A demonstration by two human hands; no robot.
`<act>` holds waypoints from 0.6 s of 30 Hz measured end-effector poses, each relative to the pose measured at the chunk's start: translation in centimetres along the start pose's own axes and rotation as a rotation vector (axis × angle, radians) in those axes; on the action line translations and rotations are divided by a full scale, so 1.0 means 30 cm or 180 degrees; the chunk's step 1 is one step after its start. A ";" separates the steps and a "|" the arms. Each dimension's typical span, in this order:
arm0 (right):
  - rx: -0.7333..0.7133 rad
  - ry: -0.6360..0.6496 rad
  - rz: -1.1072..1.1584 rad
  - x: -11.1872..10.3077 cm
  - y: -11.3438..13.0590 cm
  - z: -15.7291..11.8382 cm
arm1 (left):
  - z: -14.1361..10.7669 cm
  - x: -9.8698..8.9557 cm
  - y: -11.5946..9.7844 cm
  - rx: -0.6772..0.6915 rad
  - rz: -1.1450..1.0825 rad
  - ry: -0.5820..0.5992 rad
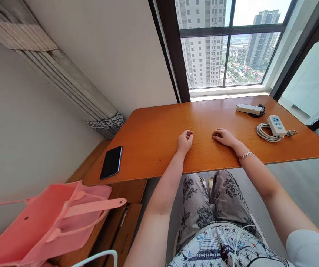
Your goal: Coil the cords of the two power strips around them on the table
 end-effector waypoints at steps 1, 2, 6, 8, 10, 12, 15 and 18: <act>-0.0014 0.0003 0.0007 0.000 0.000 0.000 | -0.001 -0.001 -0.001 0.0004 0.0001 0.0007; -0.0025 0.0002 0.0013 0.000 0.000 -0.001 | -0.002 -0.001 -0.001 0.0012 -0.0001 0.0013; -0.0039 0.0012 0.0007 0.000 0.000 -0.001 | -0.004 -0.002 -0.007 0.0041 0.0009 0.0025; -0.0048 0.0015 -0.0006 0.000 0.000 -0.002 | -0.005 -0.002 -0.010 0.0044 0.0035 0.0032; -0.0048 0.0009 -0.0022 0.001 0.000 -0.002 | -0.005 -0.002 -0.012 0.0044 0.0056 0.0038; -0.0049 0.0013 -0.0028 0.001 0.000 -0.002 | -0.005 -0.001 -0.013 0.0040 0.0077 0.0051; -0.0039 0.0033 -0.0023 0.003 0.001 -0.002 | -0.005 0.000 -0.012 0.0043 0.0086 0.0063; 0.0001 0.0044 -0.0042 0.005 0.001 -0.003 | -0.006 -0.001 -0.012 0.0047 0.0064 0.0067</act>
Point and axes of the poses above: each hand's wrist, its own z-axis towards the middle knuckle, its own x-axis out of the palm, y = z × x, the point moved 2 cm from there along z, towards the middle knuckle, and after that the axes turned 7 degrees about -x, right-handed, at the moved point
